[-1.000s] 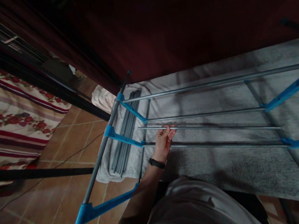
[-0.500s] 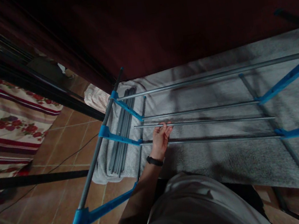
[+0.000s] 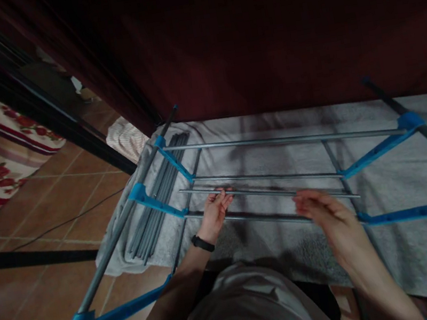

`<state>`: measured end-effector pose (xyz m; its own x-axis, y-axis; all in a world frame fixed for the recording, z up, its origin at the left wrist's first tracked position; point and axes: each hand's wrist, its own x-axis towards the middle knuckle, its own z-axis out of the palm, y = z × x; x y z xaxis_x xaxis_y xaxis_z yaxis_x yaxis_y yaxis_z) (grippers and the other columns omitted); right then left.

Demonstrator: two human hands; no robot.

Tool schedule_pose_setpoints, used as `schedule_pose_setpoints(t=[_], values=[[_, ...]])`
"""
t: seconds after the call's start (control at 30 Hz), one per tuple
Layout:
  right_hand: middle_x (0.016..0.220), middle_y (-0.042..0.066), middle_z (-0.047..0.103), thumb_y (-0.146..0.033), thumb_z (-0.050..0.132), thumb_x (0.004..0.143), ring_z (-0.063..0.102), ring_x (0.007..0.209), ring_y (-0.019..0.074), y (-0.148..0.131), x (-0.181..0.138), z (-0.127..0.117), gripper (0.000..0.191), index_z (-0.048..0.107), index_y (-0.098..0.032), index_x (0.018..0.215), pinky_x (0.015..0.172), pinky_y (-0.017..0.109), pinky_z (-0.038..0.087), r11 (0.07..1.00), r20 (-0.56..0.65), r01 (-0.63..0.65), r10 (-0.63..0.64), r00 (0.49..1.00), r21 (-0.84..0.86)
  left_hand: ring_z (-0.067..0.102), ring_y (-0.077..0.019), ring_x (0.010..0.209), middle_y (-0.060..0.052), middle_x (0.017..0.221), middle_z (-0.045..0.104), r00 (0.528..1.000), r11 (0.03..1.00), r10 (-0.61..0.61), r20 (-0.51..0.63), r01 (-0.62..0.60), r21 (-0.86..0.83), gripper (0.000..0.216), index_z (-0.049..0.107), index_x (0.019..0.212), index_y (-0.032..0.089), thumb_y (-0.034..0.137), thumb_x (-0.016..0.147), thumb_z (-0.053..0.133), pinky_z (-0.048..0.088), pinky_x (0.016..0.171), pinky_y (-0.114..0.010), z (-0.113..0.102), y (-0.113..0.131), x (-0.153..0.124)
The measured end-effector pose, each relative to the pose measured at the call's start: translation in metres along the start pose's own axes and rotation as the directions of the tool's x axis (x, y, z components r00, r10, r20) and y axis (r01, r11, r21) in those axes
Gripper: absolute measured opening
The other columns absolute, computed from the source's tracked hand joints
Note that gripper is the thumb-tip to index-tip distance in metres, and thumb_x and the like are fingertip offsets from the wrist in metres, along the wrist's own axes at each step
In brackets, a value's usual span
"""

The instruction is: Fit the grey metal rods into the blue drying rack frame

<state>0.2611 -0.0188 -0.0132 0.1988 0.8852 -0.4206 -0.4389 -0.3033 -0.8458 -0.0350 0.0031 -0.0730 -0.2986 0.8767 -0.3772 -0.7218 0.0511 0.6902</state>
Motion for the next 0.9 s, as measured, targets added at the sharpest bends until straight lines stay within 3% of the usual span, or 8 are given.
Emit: schedule_pose_setpoints(t=[0.07, 0.17, 0.3, 0.47, 0.6, 0.67, 0.77, 0.9], values=[[0.107, 0.010, 0.076, -0.019, 0.079, 0.073, 0.075, 0.099, 0.0253, 0.019, 0.007, -0.004, 0.020, 0.077, -0.025, 0.092, 0.085, 0.036, 0.066, 0.986, 0.058, -0.151, 0.155, 0.986, -0.066, 0.075, -0.0156, 0.078, -0.007, 0.092, 0.079, 1.000, 1.000, 0.003, 0.000, -0.003, -0.007, 0.025, 0.067, 0.086, 0.016, 0.019, 0.075, 0.088, 0.059, 0.090, -0.033, 0.000, 0.001, -0.001], [0.111, 0.011, 0.078, -0.018, 0.069, 0.073, 0.075, 0.108, 0.0248, 0.043, 0.022, -0.014, 0.020, 0.075, -0.023, 0.091, 0.086, 0.034, 0.067, 0.938, 0.054, -0.345, 0.345, 0.937, -0.009, 0.075, -0.0154, 0.078, -0.009, 0.093, 0.079, 1.000, 1.000, -0.011, 0.006, 0.011, -0.009, 0.026, 0.067, 0.087, 0.016, 0.020, 0.074, 0.089, 0.059, 0.088, -0.032, 0.000, 0.001, -0.002], [0.123, 0.013, 0.075, -0.020, 0.064, 0.082, 0.072, 0.119, 0.0240, 0.048, 0.043, -0.019, 0.019, 0.074, -0.023, 0.098, 0.095, 0.034, 0.065, 0.945, 0.123, -0.307, 0.293, 0.948, 0.111, 0.075, -0.0163, 0.078, -0.010, 0.095, 0.079, 0.999, 1.000, -0.016, 0.028, 0.016, 0.006, 0.032, 0.067, 0.086, 0.015, 0.023, 0.069, 0.093, 0.059, 0.088, -0.034, 0.000, -0.001, -0.004], [0.114, 0.010, 0.076, -0.020, 0.066, 0.088, 0.074, 0.112, 0.0216, 0.046, 0.062, -0.011, 0.013, 0.072, -0.022, 0.100, 0.099, 0.036, 0.063, 0.920, 0.146, -0.331, 0.306, 0.941, 0.208, 0.075, -0.0179, 0.080, -0.009, 0.094, 0.078, 0.999, 0.998, 0.009, 0.050, -0.012, 0.063, 0.041, 0.066, 0.086, 0.015, 0.033, 0.064, 0.095, 0.058, 0.093, -0.038, 0.000, -0.002, -0.008], [0.109, 0.003, 0.077, -0.016, 0.066, 0.092, 0.074, 0.109, 0.0149, 0.053, 0.075, -0.014, 0.011, 0.072, -0.024, 0.096, 0.100, 0.030, 0.062, 0.929, 0.107, -0.279, 0.260, 0.960, 0.243, 0.076, -0.0235, 0.089, -0.010, 0.091, 0.077, 0.990, 0.932, 0.027, 0.141, -0.076, 0.354, 0.036, 0.068, 0.088, 0.016, 0.048, 0.079, 0.082, 0.058, 0.084, -0.037, -0.002, -0.004, -0.010], [0.107, 0.002, 0.077, -0.015, 0.065, 0.093, 0.074, 0.109, 0.0141, 0.055, 0.082, -0.019, 0.013, 0.072, -0.025, 0.095, 0.098, 0.029, 0.063, 0.936, 0.092, -0.245, 0.229, 0.969, 0.252, 0.074, -0.0223, 0.084, -0.008, 0.085, 0.076, 0.973, 0.770, 0.083, 0.217, -0.201, 0.606, 0.032, 0.069, 0.085, 0.017, 0.049, 0.090, 0.070, 0.057, 0.078, -0.034, -0.003, -0.005, -0.011], [0.108, 0.002, 0.077, -0.014, 0.063, 0.094, 0.074, 0.108, 0.0139, 0.055, 0.090, -0.024, 0.015, 0.073, -0.026, 0.094, 0.097, 0.029, 0.064, 0.937, 0.085, -0.222, 0.207, 0.975, 0.271, 0.072, -0.0205, 0.084, -0.007, 0.088, 0.076, 0.879, 0.306, 0.171, 0.446, -0.477, 0.824, 0.027, 0.073, 0.091, 0.019, 0.037, 0.100, 0.055, 0.055, 0.080, -0.033, -0.004, -0.004, -0.018], [0.108, 0.003, 0.076, -0.012, 0.061, 0.093, 0.074, 0.107, 0.0132, 0.054, 0.097, -0.025, 0.016, 0.072, -0.025, 0.093, 0.096, 0.027, 0.063, 0.937, 0.072, -0.226, 0.215, 0.974, 0.268, 0.070, -0.0207, 0.100, -0.009, 0.104, 0.076, 0.651, -0.267, 0.055, 0.757, -0.721, 0.640, 0.028, 0.073, 0.109, 0.018, 0.022, 0.104, 0.046, 0.053, 0.091, -0.035, -0.001, 0.000, -0.031]])
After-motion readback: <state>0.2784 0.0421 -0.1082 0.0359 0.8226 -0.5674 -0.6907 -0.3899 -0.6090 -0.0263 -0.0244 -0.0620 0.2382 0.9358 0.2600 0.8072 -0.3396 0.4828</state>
